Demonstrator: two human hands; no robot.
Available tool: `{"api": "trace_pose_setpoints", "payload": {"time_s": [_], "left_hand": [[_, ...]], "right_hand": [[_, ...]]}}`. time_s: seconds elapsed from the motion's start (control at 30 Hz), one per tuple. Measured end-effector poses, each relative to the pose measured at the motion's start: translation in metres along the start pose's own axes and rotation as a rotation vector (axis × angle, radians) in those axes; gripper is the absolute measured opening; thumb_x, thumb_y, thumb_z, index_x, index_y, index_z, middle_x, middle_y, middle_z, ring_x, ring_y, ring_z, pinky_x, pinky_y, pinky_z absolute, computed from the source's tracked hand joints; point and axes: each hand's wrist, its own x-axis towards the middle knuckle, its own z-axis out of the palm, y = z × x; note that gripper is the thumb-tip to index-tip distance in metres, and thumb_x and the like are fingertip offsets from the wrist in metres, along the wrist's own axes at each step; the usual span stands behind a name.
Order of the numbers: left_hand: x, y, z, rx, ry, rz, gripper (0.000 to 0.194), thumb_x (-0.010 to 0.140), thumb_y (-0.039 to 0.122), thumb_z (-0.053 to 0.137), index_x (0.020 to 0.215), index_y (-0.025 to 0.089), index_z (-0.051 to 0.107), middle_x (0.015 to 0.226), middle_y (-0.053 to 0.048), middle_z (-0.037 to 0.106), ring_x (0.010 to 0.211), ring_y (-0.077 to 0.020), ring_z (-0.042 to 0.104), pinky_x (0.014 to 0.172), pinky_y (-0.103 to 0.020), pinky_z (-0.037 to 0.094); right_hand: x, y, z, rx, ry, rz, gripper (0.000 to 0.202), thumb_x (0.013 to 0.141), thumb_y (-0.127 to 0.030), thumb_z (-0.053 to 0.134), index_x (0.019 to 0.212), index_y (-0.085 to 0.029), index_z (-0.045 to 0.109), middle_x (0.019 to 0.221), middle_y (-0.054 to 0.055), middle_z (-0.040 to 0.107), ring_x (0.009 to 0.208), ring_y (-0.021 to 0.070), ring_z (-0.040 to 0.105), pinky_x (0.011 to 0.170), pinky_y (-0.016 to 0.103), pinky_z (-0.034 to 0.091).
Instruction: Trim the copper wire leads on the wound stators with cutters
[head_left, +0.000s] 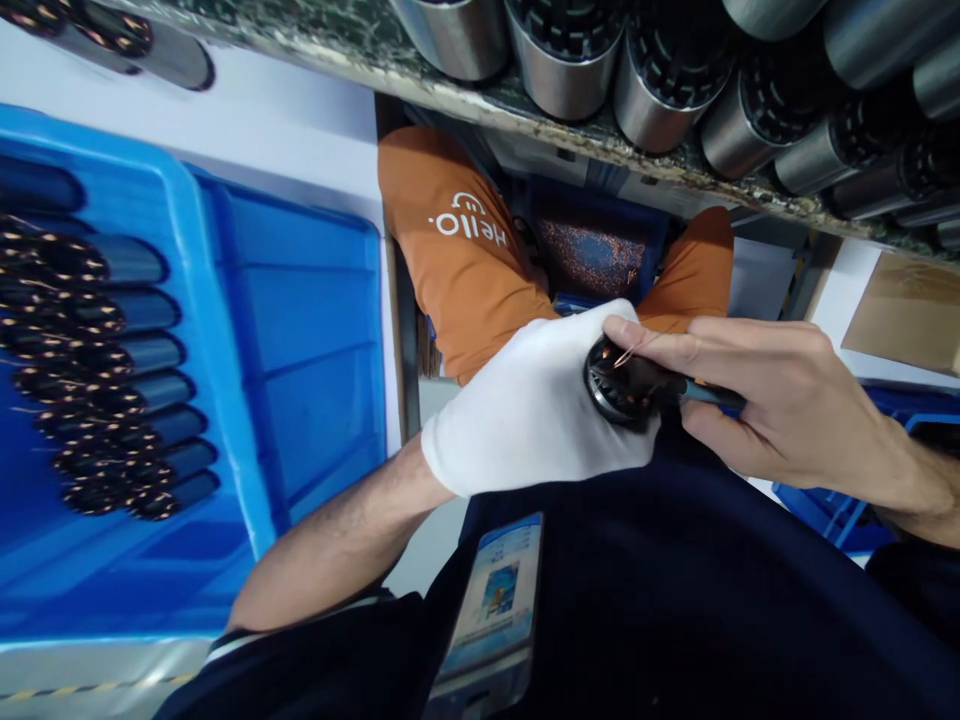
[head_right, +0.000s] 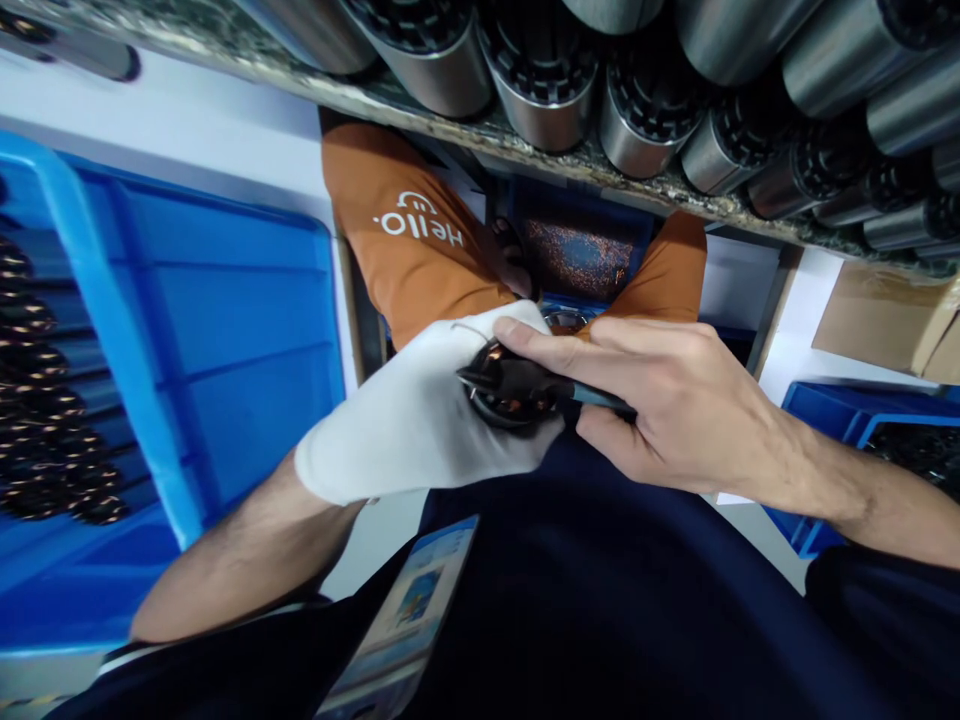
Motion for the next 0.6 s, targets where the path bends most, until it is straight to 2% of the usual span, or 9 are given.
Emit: {"api": "trace_pose_setpoints", "payload": {"time_s": [0.13,0.23,0.3,0.4,0.47,0.53,0.57,0.6], "left_hand": [[0.006,-0.003,0.0,0.034,-0.019,0.106,0.01,0.088,0.017,0.069,0.091,0.017,0.059,0.081,0.002,0.065,0.07,-0.0113,0.061,0.067,-0.029,0.049],[0.009,-0.009,0.002,-0.147,-0.098,0.086,0.012,0.089,0.013,0.076,0.093,0.015,0.065,0.088,0.001,0.073,0.075,-0.0109,0.067,0.067,-0.025,0.051],[0.012,-0.016,0.004,-0.322,-0.13,-0.016,0.01,0.088,0.012,0.077,0.096,0.013,0.071,0.094,-0.001,0.078,0.081,-0.0111,0.07,0.072,-0.023,0.054],[0.013,-0.024,0.01,-0.605,-0.193,-0.309,0.012,0.086,0.017,0.081,0.093,0.012,0.074,0.091,-0.001,0.078,0.078,-0.0104,0.066,0.074,-0.022,0.055],[0.01,-0.028,0.017,-0.853,-0.207,-0.468,0.016,0.083,0.024,0.084,0.088,0.012,0.073,0.083,-0.001,0.075,0.075,-0.0113,0.064,0.072,-0.022,0.053],[0.003,-0.031,0.025,-1.077,-0.203,-0.544,0.022,0.082,0.03,0.086,0.082,0.013,0.072,0.081,-0.003,0.074,0.076,-0.0128,0.066,0.071,-0.022,0.052],[-0.002,-0.034,0.028,-1.144,-0.188,-0.553,0.029,0.086,0.037,0.086,0.079,0.014,0.07,0.083,-0.005,0.074,0.079,-0.0142,0.067,0.074,-0.023,0.053],[-0.009,-0.036,0.03,-1.148,-0.162,-0.535,0.036,0.093,0.046,0.084,0.083,0.014,0.07,0.09,-0.007,0.076,0.084,-0.0161,0.07,0.079,-0.025,0.056]], "right_hand": [[0.0,0.002,-0.002,-0.138,0.014,0.016,0.066,0.106,-0.011,0.057,0.17,-0.018,0.068,0.104,0.006,0.07,0.085,0.0194,0.065,0.076,0.035,0.052],[0.0,0.009,-0.001,-0.135,-0.01,0.014,0.062,0.106,-0.013,0.058,0.167,-0.017,0.07,0.107,0.003,0.079,0.084,0.0182,0.072,0.073,0.034,0.054],[0.001,0.017,0.001,-0.043,-0.027,0.023,0.061,0.106,-0.012,0.056,0.165,-0.013,0.072,0.12,0.004,0.084,0.095,0.0185,0.08,0.083,0.032,0.061],[0.005,0.031,0.005,0.097,-0.042,0.026,0.061,0.106,-0.011,0.057,0.167,-0.009,0.069,0.137,0.007,0.083,0.112,0.0193,0.083,0.103,0.03,0.063],[0.008,0.036,0.012,0.144,-0.034,0.008,0.063,0.109,-0.027,0.075,0.167,-0.004,0.066,0.146,0.012,0.08,0.124,0.0215,0.082,0.111,0.028,0.061],[0.011,0.039,0.02,0.214,0.011,-0.036,0.079,0.102,-0.044,0.091,0.164,-0.001,0.066,0.153,0.018,0.075,0.138,0.0242,0.077,0.121,0.027,0.056],[0.013,0.04,0.024,0.256,0.045,-0.062,0.078,0.099,-0.045,0.094,0.158,-0.001,0.069,0.15,0.018,0.076,0.139,0.0247,0.076,0.122,0.027,0.055],[0.014,0.042,0.028,0.302,0.07,-0.078,0.069,0.098,-0.042,0.095,0.15,-0.003,0.073,0.14,0.015,0.079,0.131,0.0232,0.078,0.117,0.026,0.057]]}}
